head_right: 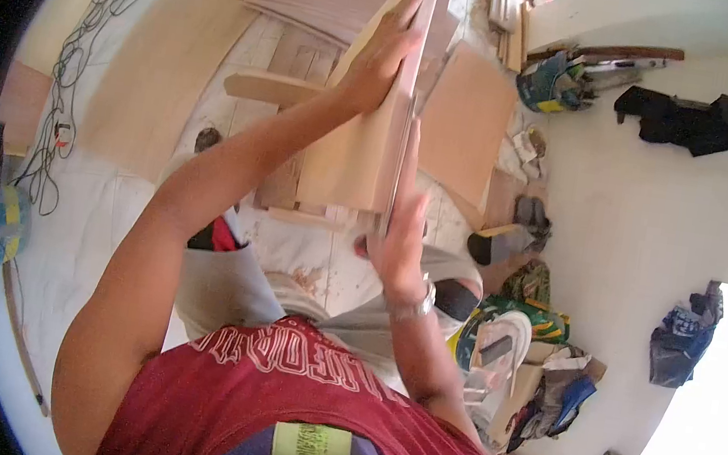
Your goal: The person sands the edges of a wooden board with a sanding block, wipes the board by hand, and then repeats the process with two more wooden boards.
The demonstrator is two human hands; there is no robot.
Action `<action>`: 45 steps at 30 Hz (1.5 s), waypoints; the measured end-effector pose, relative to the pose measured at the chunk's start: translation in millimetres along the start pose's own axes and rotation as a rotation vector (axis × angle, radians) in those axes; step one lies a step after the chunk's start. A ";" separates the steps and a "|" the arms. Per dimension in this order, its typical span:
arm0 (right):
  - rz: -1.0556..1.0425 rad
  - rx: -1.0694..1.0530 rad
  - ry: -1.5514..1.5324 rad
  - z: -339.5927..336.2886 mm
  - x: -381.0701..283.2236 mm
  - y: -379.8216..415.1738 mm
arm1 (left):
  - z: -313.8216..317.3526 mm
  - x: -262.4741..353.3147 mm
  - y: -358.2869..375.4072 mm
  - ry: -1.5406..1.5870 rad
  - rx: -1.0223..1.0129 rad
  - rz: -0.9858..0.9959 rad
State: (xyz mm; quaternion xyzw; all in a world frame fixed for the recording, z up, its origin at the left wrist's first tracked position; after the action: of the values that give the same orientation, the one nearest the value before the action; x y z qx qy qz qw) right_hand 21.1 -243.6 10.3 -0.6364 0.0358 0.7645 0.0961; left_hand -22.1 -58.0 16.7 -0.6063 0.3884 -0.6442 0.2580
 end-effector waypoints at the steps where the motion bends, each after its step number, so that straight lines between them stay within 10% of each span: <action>1: -0.024 0.013 0.072 -7.9 -2.7 -23.8 | 3.2 -5.4 -0.2 -0.001 -0.010 -0.018; 4: -0.056 -0.138 0.209 -1.1 -8.4 -156.5 | 1.8 -21.9 0.2 0.080 -0.064 -0.266; 10: -0.151 -0.022 0.089 -1.3 -23.6 -301.2 | 3.7 -11.6 2.4 0.025 -0.035 -0.061; 12: -0.132 -0.012 0.086 -6.8 -18.0 -270.9 | 5.6 -2.3 7.7 -0.170 -0.013 0.209; 18: -0.047 -0.058 0.007 17.2 -12.7 -22.7 | 2.6 -21.7 1.3 0.009 -0.062 -0.093; 22: -0.003 -0.107 0.033 24.2 -11.2 30.7 | 6.8 -7.3 5.7 -0.112 -0.022 0.129; 31: -0.054 -0.146 0.092 10.9 -28.3 -298.7 | -3.5 -12.2 -1.3 0.151 -0.022 -0.271; 34: -0.141 -0.106 0.115 -30.7 -5.2 -352.9 | 1.3 -6.6 -1.0 0.023 -0.036 -0.087; 45: -0.018 -0.104 0.195 12.0 -9.8 21.4 | 4.6 0.9 10.3 -0.173 0.041 0.231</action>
State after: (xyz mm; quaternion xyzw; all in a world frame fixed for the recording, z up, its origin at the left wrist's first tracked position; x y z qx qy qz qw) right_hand 7.1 -263.4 20.7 -0.7120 -0.0004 0.6991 0.0660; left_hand -19.0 -65.4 8.7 -0.6053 0.4186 -0.5634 0.3754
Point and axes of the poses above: each hand's wrist, its own y-axis away from the middle knuckle, its own z-axis out of the palm, x = y × z, the point moved 9 cm from there along -y, towards the middle knuckle, and after that the axes turned 4 degrees about -x, right-handed, at the moved point
